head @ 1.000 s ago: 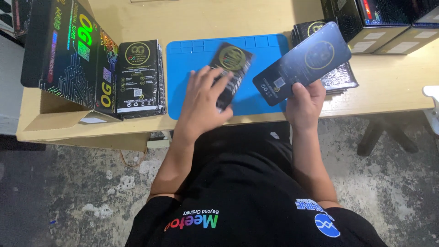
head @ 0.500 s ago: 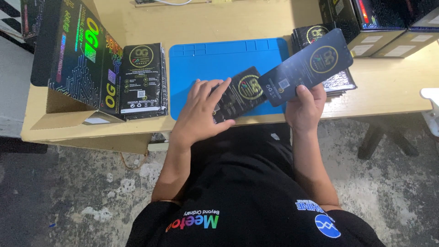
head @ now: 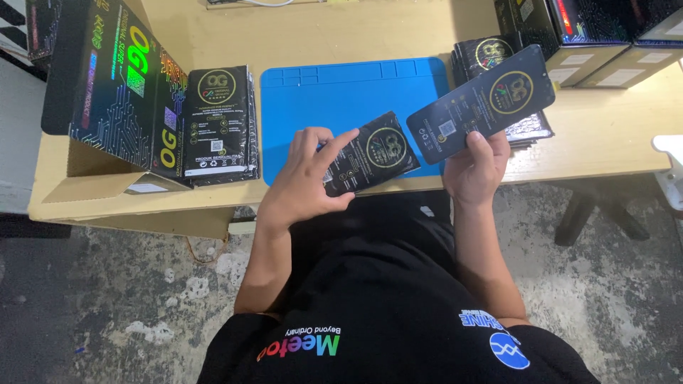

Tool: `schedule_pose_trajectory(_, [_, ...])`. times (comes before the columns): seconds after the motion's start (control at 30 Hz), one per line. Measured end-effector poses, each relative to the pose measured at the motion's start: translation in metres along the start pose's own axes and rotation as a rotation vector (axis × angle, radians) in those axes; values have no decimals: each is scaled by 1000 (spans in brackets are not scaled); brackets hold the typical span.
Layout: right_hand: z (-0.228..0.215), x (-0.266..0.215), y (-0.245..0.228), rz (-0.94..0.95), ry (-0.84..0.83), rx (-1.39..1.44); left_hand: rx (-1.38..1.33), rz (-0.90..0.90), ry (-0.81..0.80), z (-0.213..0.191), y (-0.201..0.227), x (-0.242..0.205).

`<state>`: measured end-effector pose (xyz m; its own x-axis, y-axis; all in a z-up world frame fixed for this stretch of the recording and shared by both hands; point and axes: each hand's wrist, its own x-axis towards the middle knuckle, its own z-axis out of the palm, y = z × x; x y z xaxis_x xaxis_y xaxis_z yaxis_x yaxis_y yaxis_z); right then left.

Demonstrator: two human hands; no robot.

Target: The person unpacks several small black packages labeled 'OG' from a larger box, removes the plastic wrapping, and displays the contents, which appear to be smartphone display assemblies. The person handles each unit individually, showing the front and back, then places them on a blue tray.

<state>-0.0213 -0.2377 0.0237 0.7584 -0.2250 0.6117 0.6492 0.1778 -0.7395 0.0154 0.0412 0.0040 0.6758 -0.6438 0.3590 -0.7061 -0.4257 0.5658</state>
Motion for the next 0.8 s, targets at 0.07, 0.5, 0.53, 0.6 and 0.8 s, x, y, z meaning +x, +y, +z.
schedule_pose_trajectory(0.07, [-1, -1, 2, 2, -2, -3, -25, 3, 34, 0, 1, -1])
schedule_pose_trajectory(0.5, [-12, 1, 15, -2, -18, -41, -148, 92, 178, -8, 11, 0])
schedule_pose_trajectory(0.53, [-12, 0, 15, -1, -18, -42, -149, 92, 178, -7, 11, -1])
schedule_pose_trajectory(0.6, [-12, 0, 17, -2, -24, -51, -167, 77, 192, -7, 11, -1])
schedule_pose_trajectory(0.8, [-16, -1, 23, -4, -34, -68, -172, 43, 263, -7, 19, 1])
